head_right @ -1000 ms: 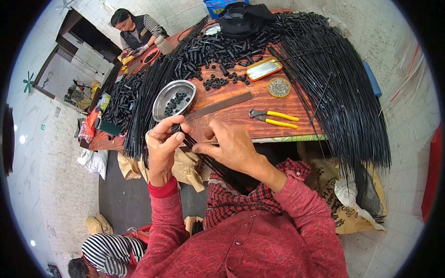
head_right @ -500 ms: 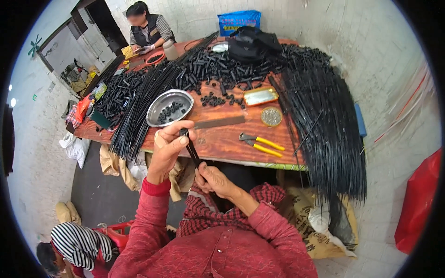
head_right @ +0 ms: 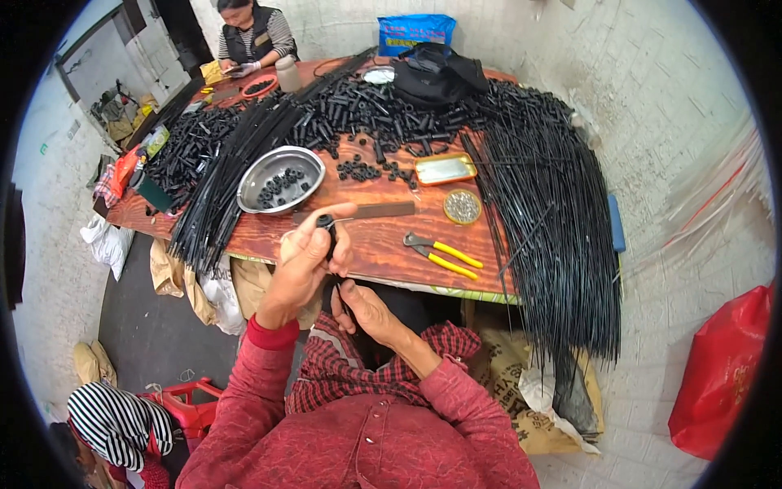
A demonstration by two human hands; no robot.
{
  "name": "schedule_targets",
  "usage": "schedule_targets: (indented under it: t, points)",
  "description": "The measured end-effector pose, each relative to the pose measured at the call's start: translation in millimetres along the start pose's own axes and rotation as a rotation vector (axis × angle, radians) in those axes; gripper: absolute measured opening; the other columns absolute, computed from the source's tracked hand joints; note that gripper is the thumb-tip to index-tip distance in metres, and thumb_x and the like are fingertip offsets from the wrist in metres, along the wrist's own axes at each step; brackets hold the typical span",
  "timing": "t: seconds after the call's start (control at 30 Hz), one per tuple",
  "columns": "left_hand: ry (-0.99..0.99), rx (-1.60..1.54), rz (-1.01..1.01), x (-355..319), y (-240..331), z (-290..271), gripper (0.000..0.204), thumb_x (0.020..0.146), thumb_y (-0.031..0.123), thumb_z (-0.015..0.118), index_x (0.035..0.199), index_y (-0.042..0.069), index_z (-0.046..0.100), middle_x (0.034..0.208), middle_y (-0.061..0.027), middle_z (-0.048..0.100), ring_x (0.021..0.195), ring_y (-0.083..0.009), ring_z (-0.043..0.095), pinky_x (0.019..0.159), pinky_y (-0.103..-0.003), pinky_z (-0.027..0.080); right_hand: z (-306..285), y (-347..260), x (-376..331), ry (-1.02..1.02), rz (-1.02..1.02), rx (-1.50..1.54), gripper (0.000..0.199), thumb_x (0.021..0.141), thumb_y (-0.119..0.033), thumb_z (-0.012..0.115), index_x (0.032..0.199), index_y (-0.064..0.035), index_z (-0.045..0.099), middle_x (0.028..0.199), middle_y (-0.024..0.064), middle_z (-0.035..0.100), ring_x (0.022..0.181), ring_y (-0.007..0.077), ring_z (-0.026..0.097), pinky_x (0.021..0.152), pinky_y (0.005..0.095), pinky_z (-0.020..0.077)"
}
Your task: Manufacturing bundles of synthetic hair by attaching strands to circular plastic caps using pliers and hands.
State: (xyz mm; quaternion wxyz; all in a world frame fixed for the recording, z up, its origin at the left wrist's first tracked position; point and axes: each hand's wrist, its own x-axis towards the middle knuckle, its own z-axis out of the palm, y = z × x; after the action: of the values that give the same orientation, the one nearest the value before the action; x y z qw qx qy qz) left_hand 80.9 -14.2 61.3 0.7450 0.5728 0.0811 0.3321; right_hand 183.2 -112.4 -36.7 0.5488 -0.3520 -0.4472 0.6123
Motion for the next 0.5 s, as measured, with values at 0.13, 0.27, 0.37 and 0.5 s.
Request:
schedule_targets:
  t: [0.13,0.27,0.37,0.5]
  points:
    - [-0.029,0.041,0.03,-3.1,-0.8,5.5,0.051,0.102,0.034,0.049,0.136,-0.005,0.044,0.076,0.0002,0.044,0.067,-0.0086,0.042,0.062,-0.022,0.039,-31.6,3.7,-12.5,0.207,-0.118,-0.313,0.06,0.098,-0.057,0.043,0.102,0.0007,0.059,0.089,0.0077,0.061,0.077,0.0146,0.06,0.074,0.0287,0.0504]
    - [-0.02,0.013,0.075,-15.0,-0.8,9.7,0.043,0.104,0.032,0.046,0.131,-0.002,0.046,0.077,0.0004,0.046,0.067,-0.0072,0.041,0.06,-0.022,0.037,-21.9,-87.2,-21.3,0.496,-0.363,-0.504,0.027,0.099,-0.018,0.056,0.117,0.0019,0.057,0.108,0.0091,0.061,0.091,0.0151,0.061,0.083,0.0285,0.05]
    - [-0.006,0.052,0.091,-20.8,-3.0,8.0,0.038,0.105,0.031,0.043,0.127,0.0,0.047,0.077,0.0003,0.047,0.066,-0.006,0.042,0.059,-0.021,0.037,8.3,-128.1,-8.1,0.469,-0.527,-0.822,0.025,0.093,-0.008,0.06,0.116,0.0021,0.06,0.107,0.0114,0.061,0.089,0.0169,0.063,0.082,0.0281,0.0505]
    - [0.037,0.059,0.093,-17.8,-7.0,11.3,0.038,0.105,0.03,0.043,0.13,0.001,0.046,0.075,0.0003,0.046,0.066,-0.006,0.042,0.058,-0.02,0.036,13.0,-133.6,-0.3,0.437,-0.654,-1.059,0.028,0.084,0.005,0.063,0.112,0.0014,0.064,0.106,0.0144,0.061,0.087,0.0213,0.065,0.074,0.0296,0.0537]
